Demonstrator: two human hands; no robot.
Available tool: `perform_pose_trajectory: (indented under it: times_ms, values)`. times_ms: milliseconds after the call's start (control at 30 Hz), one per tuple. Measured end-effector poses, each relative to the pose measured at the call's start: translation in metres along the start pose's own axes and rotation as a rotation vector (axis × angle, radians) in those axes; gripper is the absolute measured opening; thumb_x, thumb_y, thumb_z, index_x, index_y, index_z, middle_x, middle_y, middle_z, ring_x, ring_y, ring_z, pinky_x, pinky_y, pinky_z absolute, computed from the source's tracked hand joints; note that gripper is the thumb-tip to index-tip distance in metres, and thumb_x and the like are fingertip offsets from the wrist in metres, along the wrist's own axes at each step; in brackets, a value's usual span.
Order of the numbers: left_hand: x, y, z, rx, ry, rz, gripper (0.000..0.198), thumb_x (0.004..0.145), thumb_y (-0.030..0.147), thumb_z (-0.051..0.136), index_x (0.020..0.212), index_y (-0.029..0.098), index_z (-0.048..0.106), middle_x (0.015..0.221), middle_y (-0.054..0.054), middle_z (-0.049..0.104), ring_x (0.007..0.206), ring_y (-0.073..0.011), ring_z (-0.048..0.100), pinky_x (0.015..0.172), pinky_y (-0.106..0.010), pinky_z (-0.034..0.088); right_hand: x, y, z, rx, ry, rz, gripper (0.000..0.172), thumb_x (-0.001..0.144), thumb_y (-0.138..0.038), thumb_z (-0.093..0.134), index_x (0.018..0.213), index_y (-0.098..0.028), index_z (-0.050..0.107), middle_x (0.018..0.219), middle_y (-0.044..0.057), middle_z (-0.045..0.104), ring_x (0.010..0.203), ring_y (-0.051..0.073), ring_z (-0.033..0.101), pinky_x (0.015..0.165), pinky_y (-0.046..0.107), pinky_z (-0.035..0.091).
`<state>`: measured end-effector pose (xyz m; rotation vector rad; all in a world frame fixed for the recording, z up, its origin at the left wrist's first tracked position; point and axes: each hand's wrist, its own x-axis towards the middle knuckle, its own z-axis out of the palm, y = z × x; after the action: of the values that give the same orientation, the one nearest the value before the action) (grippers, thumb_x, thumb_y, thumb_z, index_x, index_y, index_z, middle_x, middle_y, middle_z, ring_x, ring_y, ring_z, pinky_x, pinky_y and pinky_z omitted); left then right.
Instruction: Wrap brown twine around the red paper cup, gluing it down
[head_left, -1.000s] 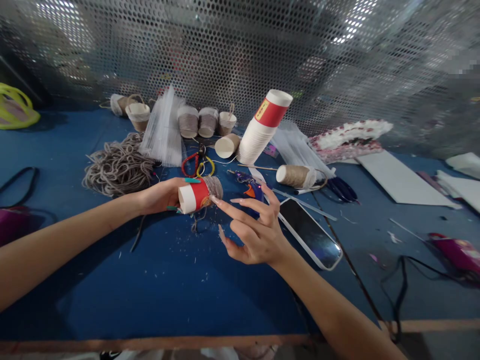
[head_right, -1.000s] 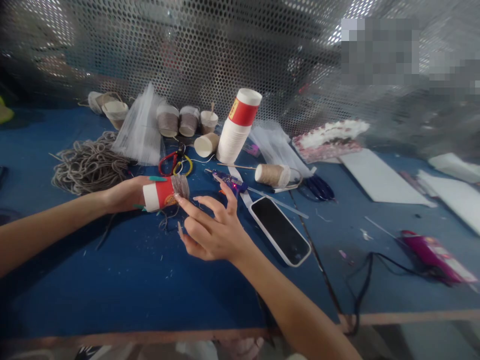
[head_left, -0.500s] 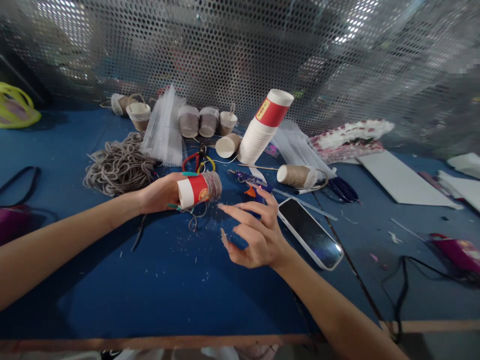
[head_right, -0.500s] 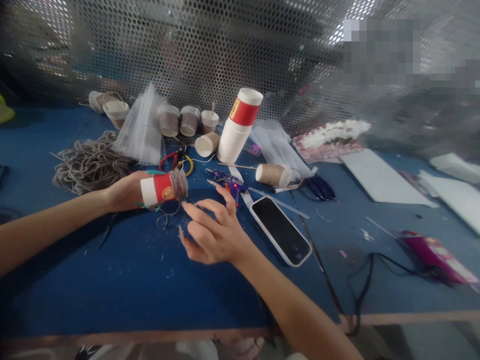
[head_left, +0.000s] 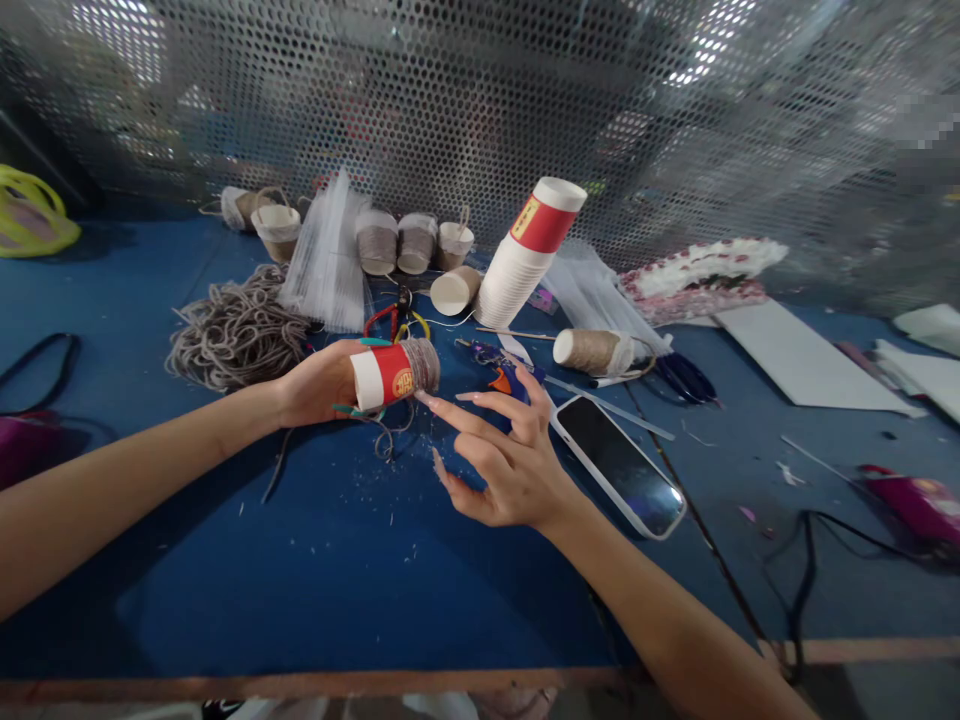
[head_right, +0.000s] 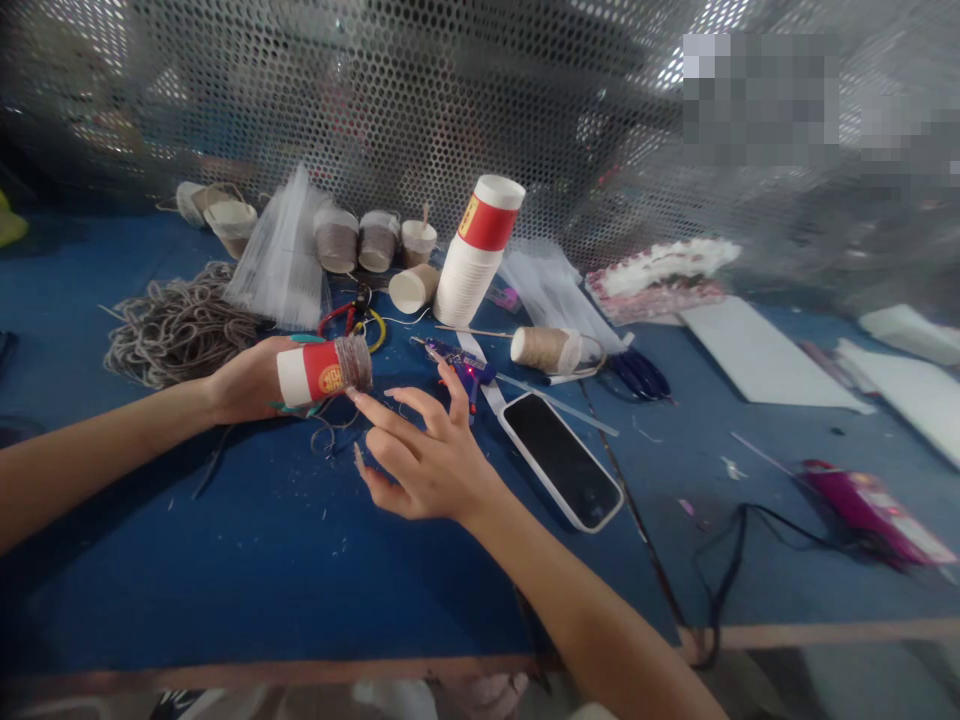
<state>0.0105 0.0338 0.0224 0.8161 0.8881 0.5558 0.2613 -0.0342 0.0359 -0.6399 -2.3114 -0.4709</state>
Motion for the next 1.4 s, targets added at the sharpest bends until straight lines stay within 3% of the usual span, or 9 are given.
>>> perform_pose_trajectory:
  times_ms: [300,500,700,867,1000,1067,1133,1267,1400]
  values:
    - [-0.0017,0.0001,0.0013,-0.038,0.044,-0.016,0.051,0.085,0.057,0.051,0.109,0.015,0.067,0.091,-0.006,0.076,0.084,-0.0219,0.063,0.070,-0.028,0.047,-0.0034,-0.0025,0.0001,0.037,0.016,-0.015,0.019,0.079,-0.023,0.059,0.092,-0.027,0.045,0.118,0.001,0.073,0.107,0.022,0.054,0.112,0.056,0.032]
    - [-0.0007,-0.0008,-0.0013,-0.030,0.030,-0.027,0.051,0.083,0.059,0.053,0.108,0.018,0.068,0.092,-0.005,0.076,0.081,-0.0198,0.064,0.067,-0.026,0.049,-0.0010,-0.0029,0.0031,0.010,-0.049,0.023,0.014,0.085,-0.028,0.055,0.093,-0.027,0.044,0.127,0.001,0.070,0.119,0.023,0.050,0.118,0.058,0.023]
    - [0.0036,-0.0026,-0.0061,0.058,0.036,-0.028,0.053,0.081,0.064,0.049,0.106,0.022,0.068,0.100,-0.010,0.075,0.090,-0.0270,0.066,0.070,-0.032,0.052,-0.0023,-0.0037,0.0028,0.029,-0.062,0.028,0.017,0.082,-0.026,0.060,0.093,-0.027,0.047,0.124,0.000,0.071,0.116,0.022,0.051,0.118,0.057,0.023]
    - [0.0037,-0.0037,-0.0085,0.032,0.037,-0.020,0.053,0.079,0.065,0.050,0.105,0.023,0.069,0.105,-0.009,0.075,0.097,-0.0278,0.066,0.071,-0.032,0.053,-0.0014,-0.0026,0.0025,0.051,-0.075,0.039,0.016,0.083,-0.026,0.060,0.092,-0.027,0.047,0.119,-0.002,0.073,0.114,0.021,0.051,0.117,0.054,0.026]
    - [0.0033,-0.0035,-0.0065,-0.017,0.049,-0.033,0.052,0.076,0.063,0.056,0.103,0.022,0.071,0.102,-0.008,0.075,0.091,-0.0250,0.066,0.070,-0.030,0.053,-0.0019,-0.0010,0.0012,0.111,-0.086,0.022,0.012,0.084,-0.025,0.057,0.090,-0.027,0.046,0.109,-0.002,0.075,0.105,0.021,0.056,0.114,0.053,0.032]
    - [0.0039,-0.0038,-0.0055,-0.029,0.046,-0.027,0.050,0.077,0.060,0.058,0.104,0.021,0.072,0.100,-0.007,0.075,0.088,-0.0235,0.066,0.069,-0.029,0.052,-0.0025,-0.0008,0.0008,0.143,-0.048,0.020,0.013,0.084,-0.024,0.055,0.092,-0.026,0.046,0.102,0.000,0.075,0.098,0.020,0.057,0.110,0.053,0.038]
    - [0.0045,-0.0042,-0.0045,-0.026,0.036,-0.013,0.049,0.078,0.059,0.059,0.106,0.021,0.072,0.101,-0.007,0.075,0.088,-0.0233,0.066,0.070,-0.029,0.052,-0.0022,-0.0014,0.0011,0.140,0.003,0.037,0.018,0.083,-0.023,0.056,0.097,-0.026,0.045,0.108,0.004,0.074,0.100,0.021,0.057,0.107,0.053,0.041]
    - [0.0037,-0.0036,-0.0008,0.017,0.018,0.004,0.048,0.080,0.058,0.057,0.109,0.022,0.071,0.103,-0.007,0.075,0.087,-0.0232,0.065,0.069,-0.029,0.050,0.0011,-0.0034,0.0033,0.038,-0.016,0.074,0.021,0.084,-0.025,0.057,0.099,-0.026,0.042,0.131,0.005,0.068,0.124,0.025,0.050,0.114,0.059,0.030]
    - [0.0019,-0.0029,0.0007,0.042,0.028,0.015,0.047,0.082,0.058,0.055,0.110,0.023,0.069,0.103,-0.007,0.075,0.086,-0.0230,0.064,0.068,-0.029,0.048,0.0020,-0.0032,0.0056,-0.047,-0.054,0.071,0.012,0.088,-0.028,0.055,0.093,-0.027,0.044,0.133,-0.002,0.067,0.128,0.024,0.048,0.119,0.059,0.021]
